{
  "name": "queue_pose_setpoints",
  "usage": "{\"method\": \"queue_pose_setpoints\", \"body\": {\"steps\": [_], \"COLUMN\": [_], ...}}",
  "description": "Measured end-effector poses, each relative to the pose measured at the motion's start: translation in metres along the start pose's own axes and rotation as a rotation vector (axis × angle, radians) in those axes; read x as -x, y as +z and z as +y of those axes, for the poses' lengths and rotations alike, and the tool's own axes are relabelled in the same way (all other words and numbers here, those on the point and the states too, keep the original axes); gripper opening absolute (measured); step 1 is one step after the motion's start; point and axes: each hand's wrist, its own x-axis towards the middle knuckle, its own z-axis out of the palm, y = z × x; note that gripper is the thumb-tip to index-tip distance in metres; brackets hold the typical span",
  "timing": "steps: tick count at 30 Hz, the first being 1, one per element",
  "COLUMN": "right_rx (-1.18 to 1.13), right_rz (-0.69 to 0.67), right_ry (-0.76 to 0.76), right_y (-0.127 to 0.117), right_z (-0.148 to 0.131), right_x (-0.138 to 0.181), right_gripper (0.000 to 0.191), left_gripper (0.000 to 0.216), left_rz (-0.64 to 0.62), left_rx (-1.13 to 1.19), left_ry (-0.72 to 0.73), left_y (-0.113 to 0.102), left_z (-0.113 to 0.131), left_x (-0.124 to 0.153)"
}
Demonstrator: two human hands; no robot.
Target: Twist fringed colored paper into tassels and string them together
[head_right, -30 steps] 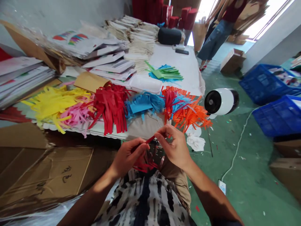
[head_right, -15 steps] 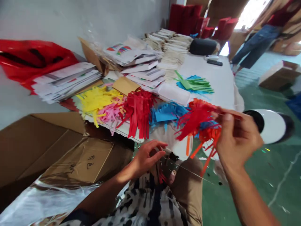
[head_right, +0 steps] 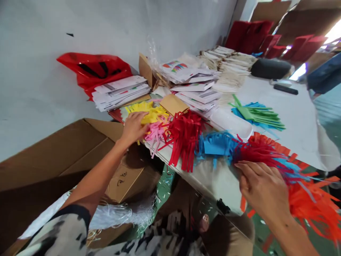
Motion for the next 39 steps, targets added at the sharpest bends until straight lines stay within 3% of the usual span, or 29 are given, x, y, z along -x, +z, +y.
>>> {"method": "queue_pose_setpoints", "body": {"steps": [4,9,12,14,17,21,25,31,36,39], "right_rx": [-0.227,-0.368,-0.361,-0.307,-0.208,-0.134,-0.095,-0.146,-0.338,-0.388], "right_rz": [0.066,-0.076,-0.135,-0.161,-0.194,-0.229,-0.265,-0.292,-0.329,-0.293], "right_ry": [-0.131,-0.276,-0.256,-0.190,-0.116,-0.076,0.034,0.086,0.114,0.103], "right_y": [0.008,0.042,0.066,0.082,0.103,0.111,0.106,0.116,0.137,0.138], "right_z": [-0.048,-0.113,-0.140,-0.150,-0.155,-0.152,-0.152,-0.166,-0.173,-0.169], "right_x": [-0.053,-0.141,-0.190,-0.212,-0.223,-0.220,-0.228,-0.262,-0.275,-0.270], "right_gripper": [0.025,0.040,0.045,0.047,0.052,0.048,0.036,0.033,0.023,0.019], "left_gripper": [0.058,0.050,0.050,0.068,0.089,0.081,0.064,0.068,0.055,0.043], "left_rz": [-0.147,-0.168,-0.178,-0.218,-0.316,-0.350,-0.282,-0.195,-0.206,-0.149], "left_rx": [-0.029,-0.006,0.006,0.022,0.000,-0.116,-0.127,-0.106,-0.059,0.000], "left_ry": [-0.116,-0.173,-0.197,-0.173,-0.096,-0.059,-0.259,-0.469,-0.388,-0.330], "left_y": [0.009,0.013,0.011,0.009,0.007,0.002,-0.001,-0.009,-0.016,-0.018], "left_z": [-0.036,-0.061,-0.069,-0.070,-0.067,-0.064,-0.073,-0.092,-0.091,-0.084], "left_x": [-0.025,-0.039,-0.040,-0.037,-0.031,-0.033,-0.046,-0.061,-0.063,-0.061]}}
